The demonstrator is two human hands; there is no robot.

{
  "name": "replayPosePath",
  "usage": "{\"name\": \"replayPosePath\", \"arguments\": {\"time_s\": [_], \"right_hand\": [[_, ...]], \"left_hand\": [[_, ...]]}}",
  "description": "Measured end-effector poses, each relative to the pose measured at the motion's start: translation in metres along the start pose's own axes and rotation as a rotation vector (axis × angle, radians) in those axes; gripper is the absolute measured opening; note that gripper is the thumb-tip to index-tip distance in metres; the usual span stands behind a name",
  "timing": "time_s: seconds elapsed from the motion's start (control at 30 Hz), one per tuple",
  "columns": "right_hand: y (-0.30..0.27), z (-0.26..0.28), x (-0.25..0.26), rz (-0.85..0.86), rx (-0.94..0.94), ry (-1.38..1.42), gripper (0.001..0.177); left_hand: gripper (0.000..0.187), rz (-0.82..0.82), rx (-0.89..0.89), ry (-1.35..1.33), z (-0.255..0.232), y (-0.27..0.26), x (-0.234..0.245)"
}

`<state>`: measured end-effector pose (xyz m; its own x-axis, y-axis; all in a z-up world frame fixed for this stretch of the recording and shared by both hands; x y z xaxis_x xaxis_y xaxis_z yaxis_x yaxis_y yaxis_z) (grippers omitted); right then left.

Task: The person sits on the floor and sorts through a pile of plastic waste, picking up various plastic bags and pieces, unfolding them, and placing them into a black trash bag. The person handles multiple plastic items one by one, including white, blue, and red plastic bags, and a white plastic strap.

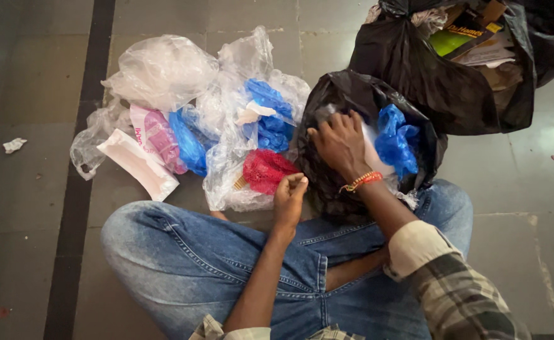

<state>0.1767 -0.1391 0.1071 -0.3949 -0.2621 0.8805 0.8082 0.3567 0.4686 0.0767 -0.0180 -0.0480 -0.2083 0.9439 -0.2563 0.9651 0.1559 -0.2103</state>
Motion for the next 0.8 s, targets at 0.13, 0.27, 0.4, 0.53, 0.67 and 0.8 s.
{"name": "replayPosePath", "arguments": {"time_s": [0.13,0.27,0.4,0.53,0.67,0.8], "right_hand": [[-0.015,0.011,0.039,-0.225,0.014,0.066,0.022],[-0.036,0.042,0.028,-0.066,0.069,0.393,0.014],[-0.061,0.094,0.015,0.040,0.223,0.599,0.037],[-0.073,0.084,-0.029,0.286,0.004,0.471,0.054],[-0.092,0.043,-0.058,0.236,-0.131,0.634,0.027],[-0.107,0.013,-0.100,0.253,-0.782,1.715,0.017]], "left_hand": [[0.021,-0.101,-0.009,0.051,-0.005,-0.001,0.007],[0.018,-0.260,-0.106,0.085,-0.022,0.000,0.026],[0.017,-0.407,-0.169,0.086,-0.034,-0.003,0.053],[0.023,-0.574,-0.090,-0.029,-0.030,-0.004,0.078],[0.026,-0.648,-0.123,0.197,-0.050,-0.013,0.080],[0.036,-0.566,-0.281,0.484,-0.081,-0.023,0.059]]}}
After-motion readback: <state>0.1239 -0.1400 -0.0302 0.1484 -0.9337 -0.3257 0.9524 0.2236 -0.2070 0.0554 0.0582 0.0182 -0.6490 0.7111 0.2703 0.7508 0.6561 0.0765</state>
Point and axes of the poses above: each hand's wrist, its own y-axis towards the middle knuckle, its own x-axis out of the back of the hand, z = x × y, the point moved 8 cm from there along y, towards the middle knuckle, and after that the axes turned 3 degrees about y, right-handed, at the moved point
